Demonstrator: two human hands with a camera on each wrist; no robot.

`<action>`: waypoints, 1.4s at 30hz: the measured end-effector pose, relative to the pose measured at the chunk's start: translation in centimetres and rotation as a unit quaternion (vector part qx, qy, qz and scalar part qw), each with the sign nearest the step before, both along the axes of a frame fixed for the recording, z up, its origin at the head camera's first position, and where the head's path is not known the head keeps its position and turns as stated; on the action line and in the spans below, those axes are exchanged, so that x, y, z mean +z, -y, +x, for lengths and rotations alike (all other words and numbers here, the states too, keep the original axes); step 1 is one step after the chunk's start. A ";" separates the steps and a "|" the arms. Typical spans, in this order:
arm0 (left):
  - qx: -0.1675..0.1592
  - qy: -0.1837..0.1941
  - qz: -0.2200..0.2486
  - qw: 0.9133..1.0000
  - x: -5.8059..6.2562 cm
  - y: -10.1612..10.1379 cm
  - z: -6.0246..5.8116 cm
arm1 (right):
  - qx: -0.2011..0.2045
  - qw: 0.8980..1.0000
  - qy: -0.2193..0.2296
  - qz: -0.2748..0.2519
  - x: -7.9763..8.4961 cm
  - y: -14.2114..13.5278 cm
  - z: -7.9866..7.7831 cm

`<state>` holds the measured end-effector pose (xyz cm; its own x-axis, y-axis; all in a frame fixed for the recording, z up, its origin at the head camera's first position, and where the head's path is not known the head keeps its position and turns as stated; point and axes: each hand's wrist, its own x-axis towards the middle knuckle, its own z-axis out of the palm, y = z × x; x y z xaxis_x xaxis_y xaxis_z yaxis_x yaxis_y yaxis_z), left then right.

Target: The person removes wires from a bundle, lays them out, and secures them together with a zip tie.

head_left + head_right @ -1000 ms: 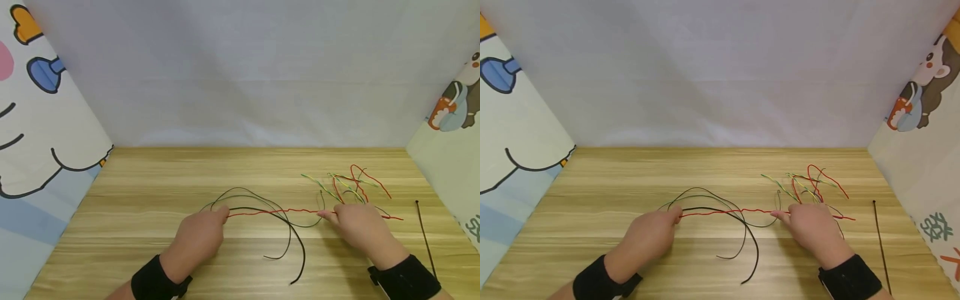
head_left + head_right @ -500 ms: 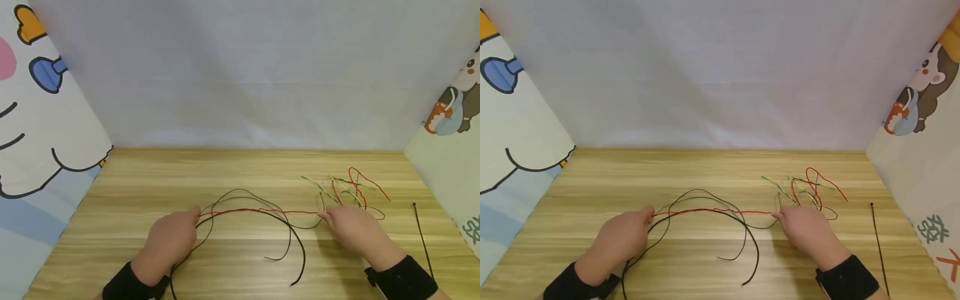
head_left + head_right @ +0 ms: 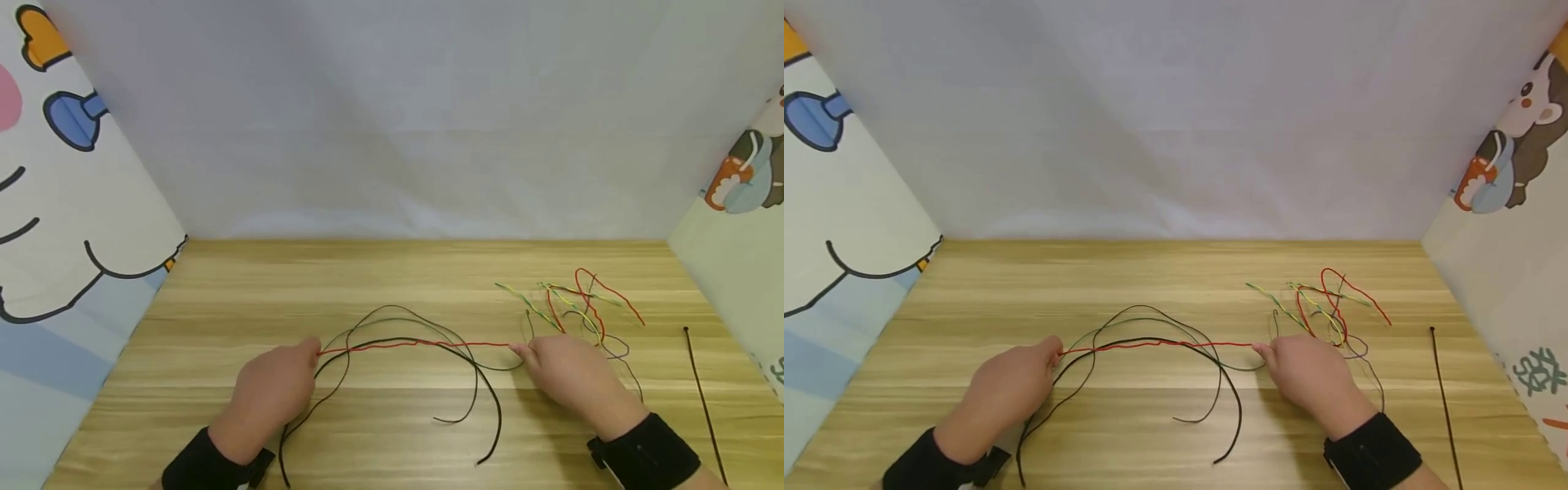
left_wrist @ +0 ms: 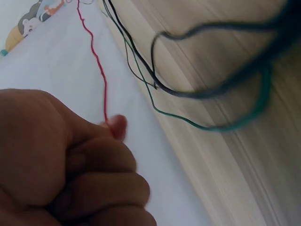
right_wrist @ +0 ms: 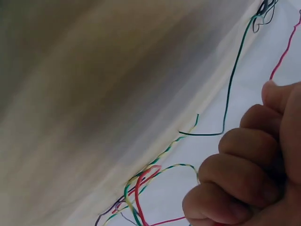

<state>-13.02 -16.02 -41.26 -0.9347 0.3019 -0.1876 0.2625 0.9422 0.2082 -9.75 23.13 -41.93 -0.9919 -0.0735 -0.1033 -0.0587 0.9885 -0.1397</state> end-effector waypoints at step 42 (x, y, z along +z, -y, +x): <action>-0.042 -0.106 -0.056 0.992 -0.6 0.6 -1.1 | 0.037 0.992 -0.102 0.061 0.7 -0.7 0.9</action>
